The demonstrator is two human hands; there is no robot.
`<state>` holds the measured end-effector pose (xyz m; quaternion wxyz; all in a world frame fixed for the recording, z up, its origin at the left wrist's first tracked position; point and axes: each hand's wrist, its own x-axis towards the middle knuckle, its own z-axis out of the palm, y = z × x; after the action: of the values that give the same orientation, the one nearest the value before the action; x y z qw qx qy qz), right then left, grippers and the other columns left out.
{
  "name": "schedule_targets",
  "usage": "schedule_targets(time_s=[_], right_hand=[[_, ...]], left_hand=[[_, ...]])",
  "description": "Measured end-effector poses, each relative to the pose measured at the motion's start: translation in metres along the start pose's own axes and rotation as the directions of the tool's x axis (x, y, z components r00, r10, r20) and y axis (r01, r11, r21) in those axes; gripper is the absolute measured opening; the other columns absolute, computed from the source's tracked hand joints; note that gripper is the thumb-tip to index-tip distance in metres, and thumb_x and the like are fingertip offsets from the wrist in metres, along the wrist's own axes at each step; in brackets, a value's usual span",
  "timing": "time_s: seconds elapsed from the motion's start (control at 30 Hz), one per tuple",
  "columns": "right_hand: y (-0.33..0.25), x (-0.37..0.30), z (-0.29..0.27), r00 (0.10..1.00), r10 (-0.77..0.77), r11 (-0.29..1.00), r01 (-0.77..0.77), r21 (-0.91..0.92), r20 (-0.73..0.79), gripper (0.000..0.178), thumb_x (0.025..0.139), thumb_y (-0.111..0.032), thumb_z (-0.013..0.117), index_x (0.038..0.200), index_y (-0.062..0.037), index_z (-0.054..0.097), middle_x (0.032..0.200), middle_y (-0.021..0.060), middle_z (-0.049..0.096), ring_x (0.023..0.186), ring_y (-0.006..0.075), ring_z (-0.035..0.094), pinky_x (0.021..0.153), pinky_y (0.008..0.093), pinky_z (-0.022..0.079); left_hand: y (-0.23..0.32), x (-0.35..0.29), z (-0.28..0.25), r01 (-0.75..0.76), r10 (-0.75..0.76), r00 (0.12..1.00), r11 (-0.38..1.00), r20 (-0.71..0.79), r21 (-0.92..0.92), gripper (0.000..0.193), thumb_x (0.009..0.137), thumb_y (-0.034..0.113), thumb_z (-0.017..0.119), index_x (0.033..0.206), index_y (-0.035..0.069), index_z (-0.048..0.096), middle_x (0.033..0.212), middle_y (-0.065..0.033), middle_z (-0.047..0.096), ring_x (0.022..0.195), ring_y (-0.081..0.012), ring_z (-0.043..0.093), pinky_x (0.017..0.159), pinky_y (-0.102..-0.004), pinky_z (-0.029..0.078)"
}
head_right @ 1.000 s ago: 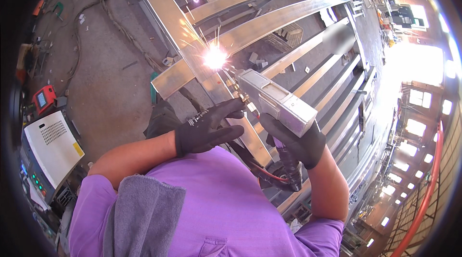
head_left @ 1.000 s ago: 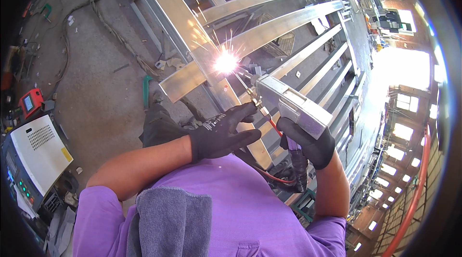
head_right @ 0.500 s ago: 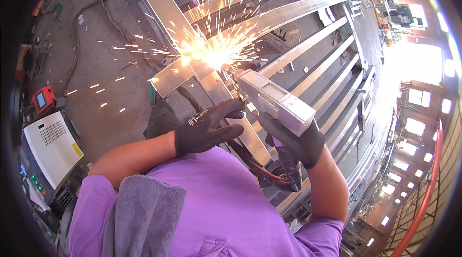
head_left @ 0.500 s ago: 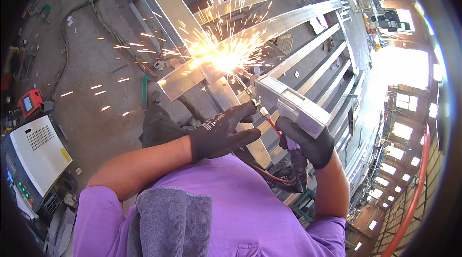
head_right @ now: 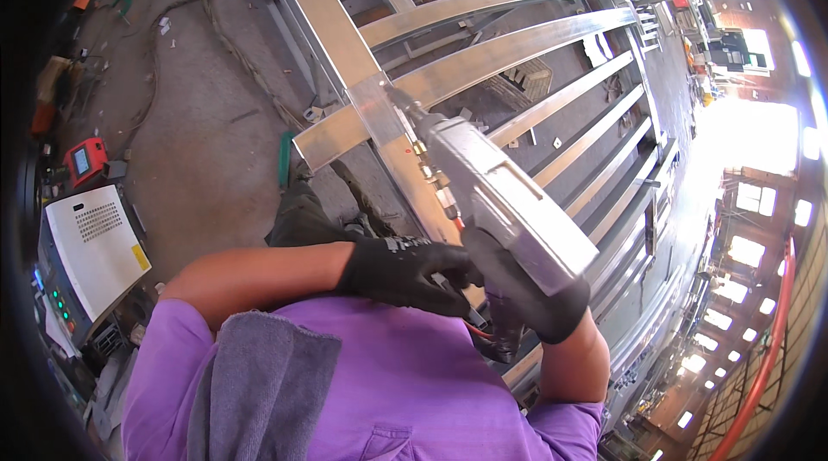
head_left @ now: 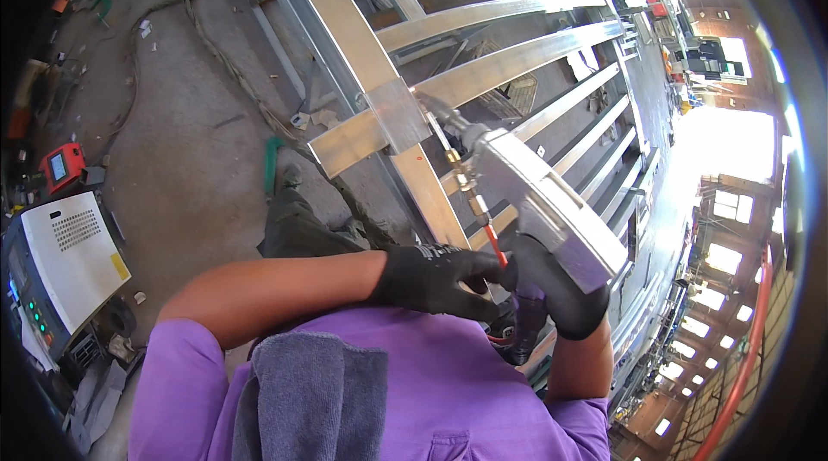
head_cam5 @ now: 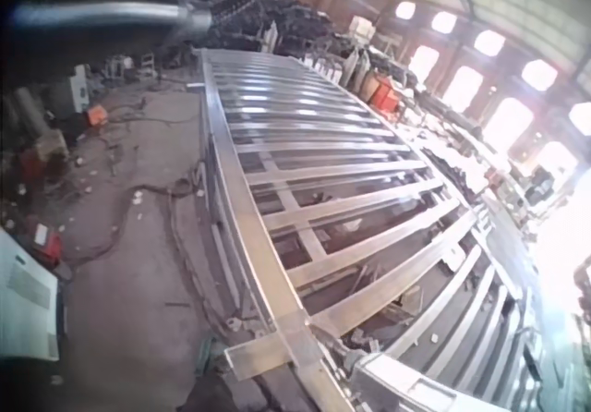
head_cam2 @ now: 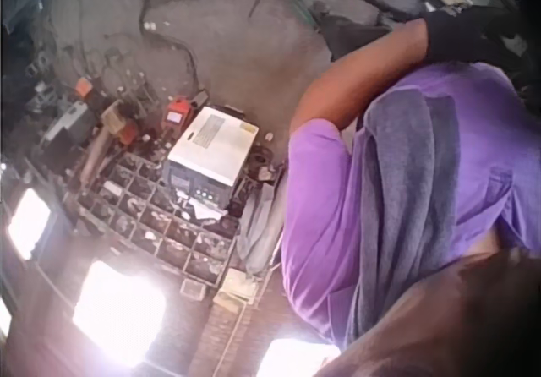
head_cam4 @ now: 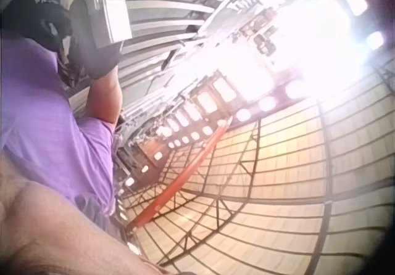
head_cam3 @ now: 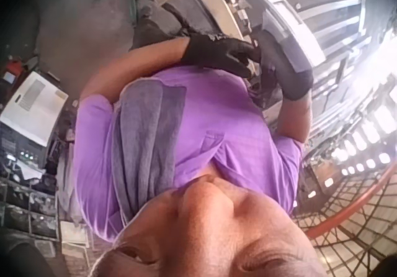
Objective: The person welds joints on a large metal frame using a handheld welding torch. They move along the frame, applying welds at multiple intersections while wearing gloves and a purple shirt.
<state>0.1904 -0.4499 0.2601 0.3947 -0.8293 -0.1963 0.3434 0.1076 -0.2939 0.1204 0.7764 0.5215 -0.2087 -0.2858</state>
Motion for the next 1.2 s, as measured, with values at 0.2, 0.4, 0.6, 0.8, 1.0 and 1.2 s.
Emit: schedule_targets(time_s=[0.2, 0.4, 0.6, 0.8, 1.0, 1.2], right_hand=[[0.016, 0.025, 0.012, 0.842, -0.405, 0.689, 0.537, -0.486, 0.356, 0.037, 0.096, -0.016, 0.068, 0.132, -0.0057, 0.068, 0.122, 0.0159, 0.071, 0.111, 0.0325, 0.068, 0.098, 0.0405, 0.052], [0.020, 0.025, 0.027, 0.935, -0.249, 0.803, 0.345, -0.486, 0.252, 0.036, 0.098, -0.018, 0.064, 0.133, -0.0075, 0.066, 0.124, 0.0140, 0.070, 0.113, 0.0314, 0.067, 0.099, 0.0406, 0.052], [-0.005, 0.026, 0.038, 0.995, -0.045, 0.956, 0.069, -0.286, 0.090, 0.033, 0.097, -0.021, 0.068, 0.125, -0.0042, 0.070, 0.111, 0.0137, 0.073, 0.099, 0.0296, 0.070, 0.089, 0.0391, 0.054], [-0.008, 0.027, 0.048, 0.997, -0.016, 0.956, 0.036, -0.293, 0.069, 0.034, 0.097, -0.023, 0.069, 0.126, -0.0047, 0.070, 0.111, 0.0136, 0.073, 0.098, 0.0273, 0.071, 0.087, 0.0376, 0.054], [-0.013, 0.028, 0.050, 0.995, 0.070, 0.964, -0.049, -0.261, 0.073, 0.035, 0.098, -0.025, 0.069, 0.127, -0.0053, 0.069, 0.110, 0.0133, 0.073, 0.097, 0.0273, 0.071, 0.086, 0.0373, 0.055], [-0.008, 0.030, 0.048, 0.981, -0.128, 0.873, 0.182, -0.452, 0.149, 0.035, 0.099, -0.025, 0.066, 0.129, -0.0064, 0.069, 0.111, 0.0132, 0.073, 0.098, 0.0298, 0.070, 0.087, 0.0382, 0.054]], left_hand=[[-0.065, 0.025, 0.007, -0.412, 0.407, 0.906, 0.911, 0.118, 0.017, 0.050, 0.098, 0.027, 0.065, 0.146, 0.015, 0.057, 0.126, -0.0119, 0.069, 0.109, -0.0236, 0.068, 0.099, -0.0377, 0.051], [-0.071, 0.023, -0.008, -0.657, 0.625, 0.752, 0.737, 0.210, 0.159, 0.053, 0.095, 0.019, 0.061, 0.148, 0.020, 0.056, 0.123, -0.0138, 0.068, 0.101, -0.0272, 0.068, 0.092, -0.0399, 0.053], [-0.061, 0.015, 0.000, -0.323, 0.350, 0.923, 0.930, 0.161, -0.173, 0.033, 0.104, 0.022, 0.060, 0.135, 0.013, 0.066, 0.106, -0.0089, 0.070, 0.093, -0.0176, 0.064, 0.086, -0.0344, 0.052], [-0.038, 0.000, 0.000, -0.092, 0.134, 0.982, 0.954, 0.131, -0.287, 0.029, 0.106, 0.031, 0.061, 0.125, 0.011, 0.072, 0.103, -0.0028, 0.071, 0.094, -0.0121, 0.062, 0.086, -0.0322, 0.051], [-0.042, -0.002, 0.003, -0.081, 0.126, 0.988, 0.918, 0.093, -0.388, 0.030, 0.105, 0.032, 0.063, 0.124, 0.010, 0.072, 0.104, -0.0017, 0.072, 0.095, -0.0128, 0.061, 0.087, -0.0311, 0.050], [-0.041, -0.002, 0.001, -0.061, 0.110, 0.989, 0.916, 0.101, -0.396, 0.031, 0.105, 0.034, 0.063, 0.121, 0.009, 0.072, 0.099, -0.0027, 0.070, 0.089, -0.0131, 0.060, 0.082, -0.0320, 0.049]])
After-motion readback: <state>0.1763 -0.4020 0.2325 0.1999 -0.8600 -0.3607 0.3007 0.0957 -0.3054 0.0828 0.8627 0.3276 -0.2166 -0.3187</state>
